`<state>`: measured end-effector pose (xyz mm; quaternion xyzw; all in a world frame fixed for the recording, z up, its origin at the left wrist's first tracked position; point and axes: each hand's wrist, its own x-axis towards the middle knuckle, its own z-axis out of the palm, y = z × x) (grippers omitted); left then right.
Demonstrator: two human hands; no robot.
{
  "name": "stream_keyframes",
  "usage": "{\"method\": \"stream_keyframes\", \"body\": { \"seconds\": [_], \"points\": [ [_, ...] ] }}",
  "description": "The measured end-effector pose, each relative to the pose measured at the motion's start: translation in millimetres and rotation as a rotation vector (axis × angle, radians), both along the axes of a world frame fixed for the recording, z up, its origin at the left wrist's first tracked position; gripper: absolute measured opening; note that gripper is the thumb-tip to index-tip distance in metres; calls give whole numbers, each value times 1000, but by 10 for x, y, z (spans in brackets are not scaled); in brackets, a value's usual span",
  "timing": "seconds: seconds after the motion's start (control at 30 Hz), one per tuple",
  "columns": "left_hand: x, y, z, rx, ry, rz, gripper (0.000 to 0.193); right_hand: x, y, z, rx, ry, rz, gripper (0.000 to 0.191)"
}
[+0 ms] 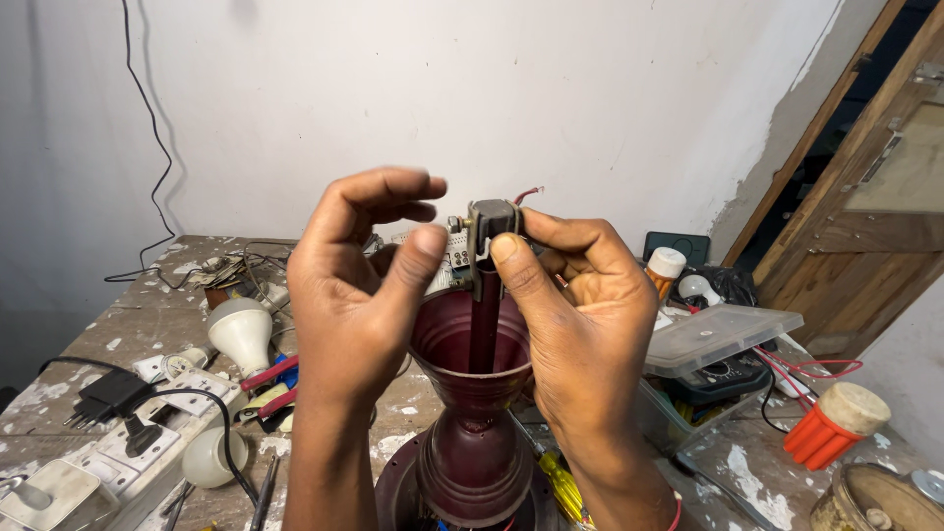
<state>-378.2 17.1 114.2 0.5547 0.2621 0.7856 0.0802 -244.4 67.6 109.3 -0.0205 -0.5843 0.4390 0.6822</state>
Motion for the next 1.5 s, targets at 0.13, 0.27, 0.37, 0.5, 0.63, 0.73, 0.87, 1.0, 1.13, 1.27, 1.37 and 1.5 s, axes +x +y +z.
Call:
{"method": "stream_keyframes", "body": {
  "seconds": [0.13,0.27,0.37,0.5,0.63,0.73,0.87,1.0,1.13,1.27,1.37,1.5],
  "points": [
    [4,88,-36,15,107,149,15,5,-34,33,-15,-21,23,18],
    [52,81,-105,-31,40,94,10,8,-58,-3,-24,-26,33,18],
    [42,45,-109,-14,37,51,10,30,-52,-43,-21,-58,15,18],
    [48,15,-85,-20,39,44,18,40,-33,-59,14,-88,3,18],
    [45,2,-66,-24,2,-12,24,27,-42,-54,11,-94,-8,19],
    [43,23,-73,-60,-76,-37,30,26,-35,-61,9,-84,20,19],
    [33,31,-113,-12,-46,-57,18,1,61,-91,14,-55,104,19],
    [52,7,-141,-33,-90,-41,20,-8,217,-112,14,-33,251,15],
    [47,-30,-89,-10,-47,-60,19,-8,331,-95,-2,-16,379,15],
    [64,-72,-30,1,-69,-104,25,14,341,-75,-26,-50,420,13],
    [73,-96,-16,-27,-124,-103,33,20,307,-71,-58,-63,421,14],
    [51,-103,-37,-28,-99,-62,23,6,273,-65,-58,-69,418,15]
  ]
}}
